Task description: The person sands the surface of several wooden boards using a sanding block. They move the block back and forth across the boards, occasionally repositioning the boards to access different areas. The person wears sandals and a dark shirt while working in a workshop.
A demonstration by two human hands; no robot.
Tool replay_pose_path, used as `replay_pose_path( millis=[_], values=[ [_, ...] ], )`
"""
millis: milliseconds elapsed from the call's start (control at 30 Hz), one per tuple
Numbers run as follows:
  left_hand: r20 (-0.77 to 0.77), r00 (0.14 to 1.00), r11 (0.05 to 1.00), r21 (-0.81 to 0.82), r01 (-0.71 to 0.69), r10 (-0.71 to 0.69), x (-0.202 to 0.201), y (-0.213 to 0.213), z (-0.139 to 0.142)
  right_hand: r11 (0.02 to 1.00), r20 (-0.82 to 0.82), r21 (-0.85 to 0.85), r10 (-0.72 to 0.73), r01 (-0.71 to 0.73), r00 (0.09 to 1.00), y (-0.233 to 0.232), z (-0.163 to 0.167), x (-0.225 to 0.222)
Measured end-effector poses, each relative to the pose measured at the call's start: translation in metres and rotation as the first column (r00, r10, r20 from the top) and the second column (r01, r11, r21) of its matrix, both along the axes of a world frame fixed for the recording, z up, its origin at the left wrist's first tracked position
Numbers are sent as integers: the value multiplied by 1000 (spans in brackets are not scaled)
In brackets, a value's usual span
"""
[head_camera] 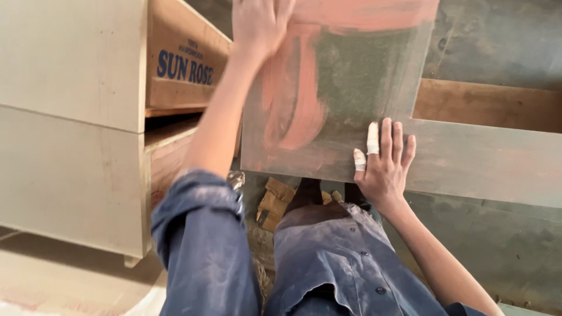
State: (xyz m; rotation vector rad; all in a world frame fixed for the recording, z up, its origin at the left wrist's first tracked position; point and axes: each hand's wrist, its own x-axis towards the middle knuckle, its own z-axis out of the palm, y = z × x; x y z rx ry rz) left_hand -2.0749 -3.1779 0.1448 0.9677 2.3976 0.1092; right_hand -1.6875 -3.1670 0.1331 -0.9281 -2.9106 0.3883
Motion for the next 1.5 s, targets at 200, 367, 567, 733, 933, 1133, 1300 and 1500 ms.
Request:
replay_pose_path(
  millis=[200,367,567,733,933,1133,1300,1500],
  values=[
    [-203,978,926,361,114,-41,149,-163,17,1000,-2,11,-13,13,1000,-4,-1,-4],
    [-310,950,872,458,174,-27,67,-75,-16,1000,9,6,0,0,1000,-6,-1,-4],
    [-112,994,974,226,18,8,28,-28,-24,1000,-11,6,7,-7,1000,-3,3,-2],
    [-114,991,969,228,97,-72,168,-169,10,1000,11,18,-6,6,1000,-6,4,-7],
    [-284,955,947,273,169,-89,48,-29,13,999,11,42,4,-5,1000,-7,4,-5],
    [-140,989,901,424,95,-38,117,-98,20,1000,-4,2,-2,2,1000,-6,7,-4],
    [-76,994,992,96,83,-76,180,-159,45,1000,-12,0,-8,8,1000,-9,6,-12],
    [-209,932,951,-164,264,-295,45,-30,21,1000,-30,-11,-9,9,1000,-7,11,-10]
  ],
)
